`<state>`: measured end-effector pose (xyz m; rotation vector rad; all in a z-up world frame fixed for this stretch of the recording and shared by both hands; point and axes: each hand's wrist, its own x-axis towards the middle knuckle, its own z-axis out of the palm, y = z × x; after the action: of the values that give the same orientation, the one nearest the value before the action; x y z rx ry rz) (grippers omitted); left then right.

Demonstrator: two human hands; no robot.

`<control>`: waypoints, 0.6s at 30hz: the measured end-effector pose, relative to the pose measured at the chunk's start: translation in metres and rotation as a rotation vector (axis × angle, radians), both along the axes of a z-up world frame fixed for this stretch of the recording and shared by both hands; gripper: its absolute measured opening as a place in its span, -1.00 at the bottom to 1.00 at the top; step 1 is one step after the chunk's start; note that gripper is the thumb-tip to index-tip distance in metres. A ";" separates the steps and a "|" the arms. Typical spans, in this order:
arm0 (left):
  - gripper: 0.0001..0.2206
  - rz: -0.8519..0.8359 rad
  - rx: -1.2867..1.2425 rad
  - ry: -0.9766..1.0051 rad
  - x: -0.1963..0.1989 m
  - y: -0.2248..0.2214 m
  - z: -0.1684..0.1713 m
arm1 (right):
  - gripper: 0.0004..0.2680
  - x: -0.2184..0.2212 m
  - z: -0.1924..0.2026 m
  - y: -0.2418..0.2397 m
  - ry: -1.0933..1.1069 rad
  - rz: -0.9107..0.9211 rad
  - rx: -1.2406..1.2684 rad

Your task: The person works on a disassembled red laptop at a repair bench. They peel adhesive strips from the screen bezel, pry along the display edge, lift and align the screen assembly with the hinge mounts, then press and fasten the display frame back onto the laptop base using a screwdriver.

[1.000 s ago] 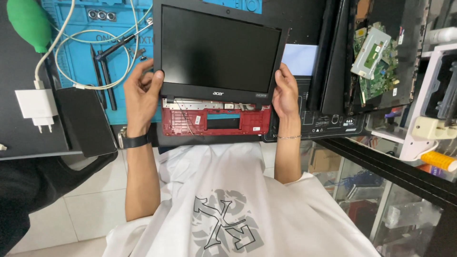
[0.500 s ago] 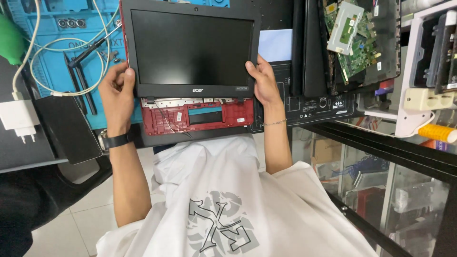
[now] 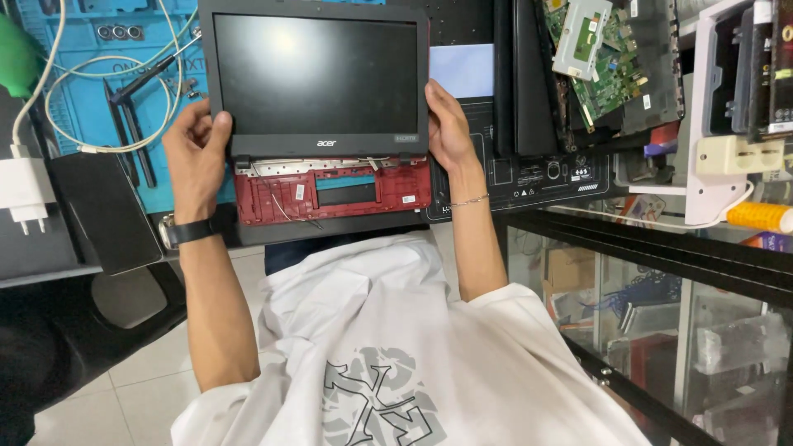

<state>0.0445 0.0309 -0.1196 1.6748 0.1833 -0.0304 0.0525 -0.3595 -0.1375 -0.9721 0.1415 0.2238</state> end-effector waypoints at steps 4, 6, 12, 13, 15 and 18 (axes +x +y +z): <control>-0.72 -0.044 -0.053 -0.053 -0.001 0.002 0.001 | -0.70 -0.002 -0.007 0.001 -0.056 0.003 -0.032; -0.72 -0.055 -0.050 -0.083 -0.002 0.000 0.012 | -0.67 -0.004 -0.004 0.002 -0.121 0.035 -0.035; -0.75 0.011 -0.011 -0.067 -0.001 0.007 -0.005 | -0.57 -0.003 -0.004 -0.001 -0.166 0.110 -0.002; -0.75 0.012 -0.012 -0.066 0.000 0.006 -0.006 | -0.57 -0.003 0.000 -0.001 -0.166 0.111 -0.003; -0.77 0.033 -0.005 -0.084 -0.002 0.008 -0.007 | -0.58 -0.004 0.007 0.002 -0.164 0.121 -0.005; -0.80 0.008 0.009 -0.093 -0.002 0.007 -0.004 | -0.66 -0.001 -0.011 -0.004 -0.099 0.075 0.055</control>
<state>0.0426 0.0382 -0.1232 1.6807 0.1194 0.0544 0.0512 -0.3635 -0.1482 -0.9322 0.0085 0.2466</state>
